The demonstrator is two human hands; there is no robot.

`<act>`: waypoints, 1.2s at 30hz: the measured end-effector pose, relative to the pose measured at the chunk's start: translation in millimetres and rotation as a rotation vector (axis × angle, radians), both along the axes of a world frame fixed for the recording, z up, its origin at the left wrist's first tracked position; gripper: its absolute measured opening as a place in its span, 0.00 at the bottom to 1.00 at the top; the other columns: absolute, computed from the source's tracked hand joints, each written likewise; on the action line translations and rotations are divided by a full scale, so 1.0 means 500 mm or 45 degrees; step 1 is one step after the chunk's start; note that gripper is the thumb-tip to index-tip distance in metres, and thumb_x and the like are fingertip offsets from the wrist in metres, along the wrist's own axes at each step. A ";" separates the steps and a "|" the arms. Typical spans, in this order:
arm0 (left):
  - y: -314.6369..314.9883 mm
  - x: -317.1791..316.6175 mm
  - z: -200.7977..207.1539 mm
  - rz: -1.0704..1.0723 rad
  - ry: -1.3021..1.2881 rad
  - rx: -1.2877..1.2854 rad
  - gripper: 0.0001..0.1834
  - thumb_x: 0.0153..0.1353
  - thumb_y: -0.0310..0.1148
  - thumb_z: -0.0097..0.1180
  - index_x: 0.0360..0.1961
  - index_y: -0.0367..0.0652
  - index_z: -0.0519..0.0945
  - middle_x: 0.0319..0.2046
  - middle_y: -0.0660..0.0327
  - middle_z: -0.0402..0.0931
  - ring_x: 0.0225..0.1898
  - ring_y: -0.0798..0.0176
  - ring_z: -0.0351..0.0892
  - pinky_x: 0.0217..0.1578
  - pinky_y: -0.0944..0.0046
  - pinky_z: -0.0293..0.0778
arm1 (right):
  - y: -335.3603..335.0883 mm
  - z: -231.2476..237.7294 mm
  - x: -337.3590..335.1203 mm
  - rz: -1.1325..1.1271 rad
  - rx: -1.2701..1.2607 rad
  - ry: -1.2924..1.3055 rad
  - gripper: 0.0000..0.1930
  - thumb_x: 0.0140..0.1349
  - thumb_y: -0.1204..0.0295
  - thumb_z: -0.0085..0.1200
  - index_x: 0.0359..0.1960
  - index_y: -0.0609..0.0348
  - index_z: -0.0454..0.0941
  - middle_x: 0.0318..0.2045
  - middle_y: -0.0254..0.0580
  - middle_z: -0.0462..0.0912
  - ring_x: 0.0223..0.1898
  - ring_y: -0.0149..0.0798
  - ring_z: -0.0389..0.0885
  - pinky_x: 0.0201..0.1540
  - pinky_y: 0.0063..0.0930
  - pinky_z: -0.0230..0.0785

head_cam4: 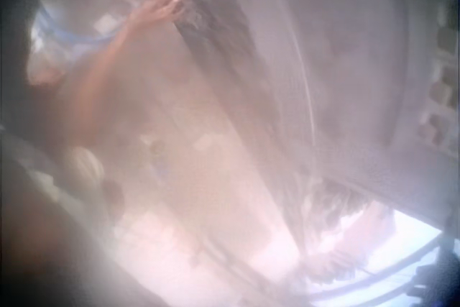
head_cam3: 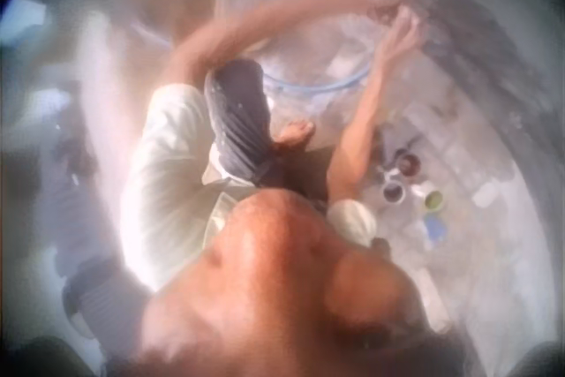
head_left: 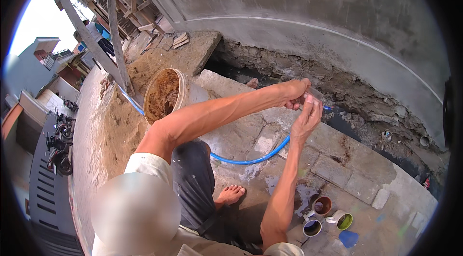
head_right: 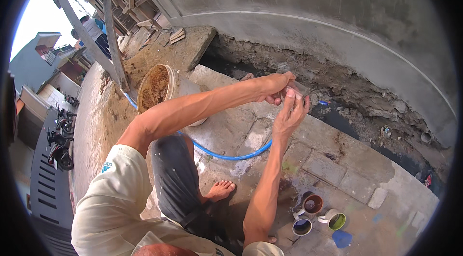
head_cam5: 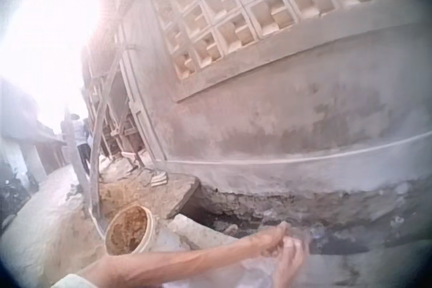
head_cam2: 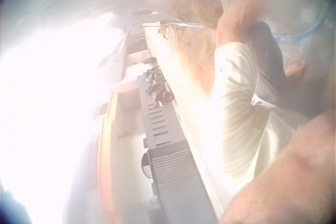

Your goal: The person sits on the floor and pours a creamy substance from a large bucket into a smaller container using a brush. They then wipe the floor with a cloth, pick up several mugs, and walk to an outdoor area to rinse the mugs with a hose.

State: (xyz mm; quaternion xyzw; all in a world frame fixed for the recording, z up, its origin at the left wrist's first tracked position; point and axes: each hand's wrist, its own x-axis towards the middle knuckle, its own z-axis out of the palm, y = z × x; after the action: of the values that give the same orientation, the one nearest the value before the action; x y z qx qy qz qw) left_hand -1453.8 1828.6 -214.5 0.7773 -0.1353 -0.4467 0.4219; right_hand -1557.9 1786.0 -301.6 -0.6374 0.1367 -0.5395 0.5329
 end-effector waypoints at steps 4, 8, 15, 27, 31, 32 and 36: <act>-0.001 -0.142 -0.018 0.231 -0.800 -0.230 0.32 0.75 0.56 0.43 0.52 0.31 0.77 0.36 0.52 0.82 0.25 0.59 0.81 0.23 0.59 0.76 | -0.036 0.030 -0.038 0.436 0.909 0.073 0.27 0.81 0.50 0.42 0.40 0.62 0.82 0.36 0.39 0.85 0.39 0.29 0.82 0.42 0.31 0.74; -0.014 -0.160 -0.041 0.029 -1.428 -0.571 0.30 0.74 0.56 0.47 0.51 0.34 0.76 0.40 0.51 0.83 0.33 0.57 0.84 0.31 0.58 0.79 | -0.034 0.041 -0.043 0.311 1.123 -0.155 0.26 0.81 0.52 0.43 0.40 0.64 0.82 0.35 0.39 0.84 0.38 0.29 0.80 0.39 0.30 0.72; -0.012 -0.088 -0.025 0.282 -0.112 -0.208 0.27 0.76 0.51 0.46 0.50 0.33 0.77 0.32 0.56 0.80 0.34 0.58 0.83 0.36 0.53 0.79 | -0.002 0.002 -0.062 0.303 0.454 -0.001 0.22 0.81 0.56 0.47 0.43 0.66 0.81 0.37 0.38 0.83 0.38 0.26 0.79 0.35 0.29 0.73; -0.007 -0.100 0.037 0.177 -0.160 -0.330 0.25 0.76 0.43 0.36 0.54 0.36 0.81 0.37 0.54 0.83 0.31 0.65 0.81 0.25 0.66 0.73 | -0.001 0.029 -0.048 0.121 0.156 -0.084 0.25 0.81 0.50 0.42 0.46 0.62 0.80 0.36 0.42 0.84 0.39 0.33 0.76 0.44 0.32 0.67; -0.017 -0.154 -0.020 -0.011 -1.107 -0.577 0.25 0.77 0.45 0.37 0.58 0.38 0.78 0.39 0.54 0.83 0.33 0.65 0.82 0.31 0.66 0.77 | -0.035 0.094 -0.065 0.054 0.782 0.015 0.32 0.82 0.49 0.38 0.30 0.65 0.79 0.22 0.46 0.81 0.27 0.40 0.77 0.33 0.40 0.67; -0.024 -0.178 -0.017 -0.067 -1.251 -0.612 0.25 0.77 0.46 0.37 0.59 0.39 0.77 0.39 0.54 0.83 0.34 0.66 0.82 0.33 0.66 0.77 | -0.058 0.084 -0.057 -0.090 0.726 -0.020 0.34 0.81 0.48 0.39 0.25 0.66 0.77 0.18 0.42 0.78 0.20 0.38 0.73 0.28 0.43 0.66; -0.034 -0.173 0.047 0.116 -0.597 -0.456 0.27 0.78 0.49 0.37 0.61 0.40 0.76 0.40 0.57 0.83 0.34 0.67 0.81 0.35 0.65 0.77 | -0.068 0.050 -0.054 0.209 0.622 -0.059 0.32 0.81 0.48 0.41 0.28 0.65 0.78 0.25 0.44 0.81 0.30 0.37 0.77 0.35 0.39 0.69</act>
State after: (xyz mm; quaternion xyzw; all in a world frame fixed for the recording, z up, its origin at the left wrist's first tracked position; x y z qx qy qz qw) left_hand -1540.4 1811.5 -191.0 0.7776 -0.2709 -0.2046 0.5292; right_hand -1584.7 1752.1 -276.4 -0.4861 0.1986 -0.4599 0.7161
